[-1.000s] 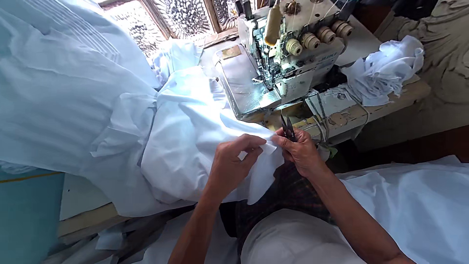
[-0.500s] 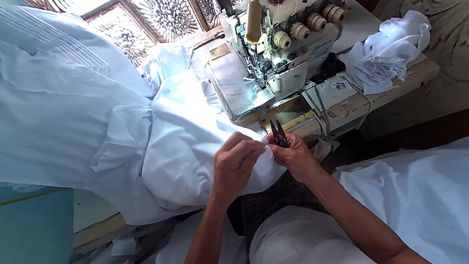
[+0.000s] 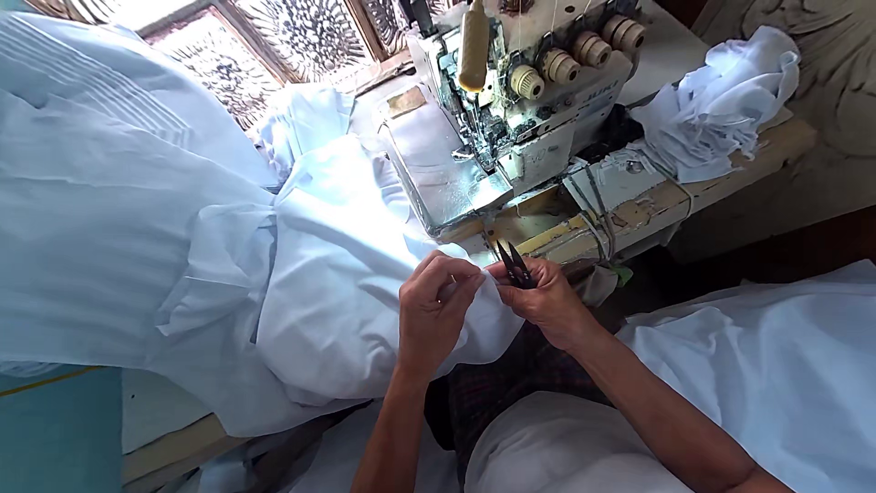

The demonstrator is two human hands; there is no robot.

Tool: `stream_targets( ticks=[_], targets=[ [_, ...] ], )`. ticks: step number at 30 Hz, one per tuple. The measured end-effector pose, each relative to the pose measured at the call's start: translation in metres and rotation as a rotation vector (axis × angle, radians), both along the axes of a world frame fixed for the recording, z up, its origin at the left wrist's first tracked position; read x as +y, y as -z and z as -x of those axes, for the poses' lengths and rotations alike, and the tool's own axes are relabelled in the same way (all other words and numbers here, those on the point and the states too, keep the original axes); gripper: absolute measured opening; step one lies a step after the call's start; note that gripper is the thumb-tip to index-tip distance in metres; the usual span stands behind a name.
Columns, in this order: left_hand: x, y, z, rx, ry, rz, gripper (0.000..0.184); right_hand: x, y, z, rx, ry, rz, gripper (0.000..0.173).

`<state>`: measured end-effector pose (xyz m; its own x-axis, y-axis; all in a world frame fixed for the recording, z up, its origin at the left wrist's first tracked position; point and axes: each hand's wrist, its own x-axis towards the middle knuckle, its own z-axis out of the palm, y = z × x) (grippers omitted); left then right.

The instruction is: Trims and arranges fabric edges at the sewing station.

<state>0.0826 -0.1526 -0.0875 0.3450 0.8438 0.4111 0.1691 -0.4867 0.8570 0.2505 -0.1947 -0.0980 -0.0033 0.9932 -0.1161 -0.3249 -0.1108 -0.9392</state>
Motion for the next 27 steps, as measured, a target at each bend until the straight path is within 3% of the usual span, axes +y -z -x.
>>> stream_targets(
  ticks=[3, 6, 9, 12, 14, 19, 22, 27],
  targets=[
    [0.001, 0.006, 0.006, 0.027, 0.019, 0.1, 0.015, 0.001, 0.005, 0.0, -0.066, -0.01, -0.08, 0.019],
    [0.001, 0.011, 0.008, 0.012, 0.006, 0.122, 0.005, 0.003, 0.01, 0.0, -0.136, 0.008, -0.239, 0.015],
    [0.001, 0.005, 0.009, -0.018, -0.066, 0.045, 0.007, 0.003, 0.012, 0.001, -0.196, -0.004, -0.419, 0.003],
    [0.003, -0.014, 0.012, -0.033, -0.185, -0.115, 0.005, 0.004, 0.014, -0.003, -0.356, -0.022, -0.576, 0.027],
    [0.007, -0.026, 0.014, -0.03, -0.288, -0.219, 0.005, 0.0, 0.017, -0.004, -0.493, 0.0, -0.587, 0.031],
    [0.02, -0.037, 0.02, -0.017, -0.443, -0.292, 0.008, -0.012, 0.039, -0.006, -0.682, 0.063, -0.495, 0.015],
    [0.026, -0.034, 0.026, -0.03, -0.449, -0.275, 0.006, -0.021, 0.047, -0.008, -0.718, 0.15, -0.445, 0.017],
    [0.037, -0.025, 0.041, -0.018, -0.413, -0.206, 0.006, -0.031, 0.05, -0.009, -0.688, 0.316, -0.533, 0.014]
  ],
)
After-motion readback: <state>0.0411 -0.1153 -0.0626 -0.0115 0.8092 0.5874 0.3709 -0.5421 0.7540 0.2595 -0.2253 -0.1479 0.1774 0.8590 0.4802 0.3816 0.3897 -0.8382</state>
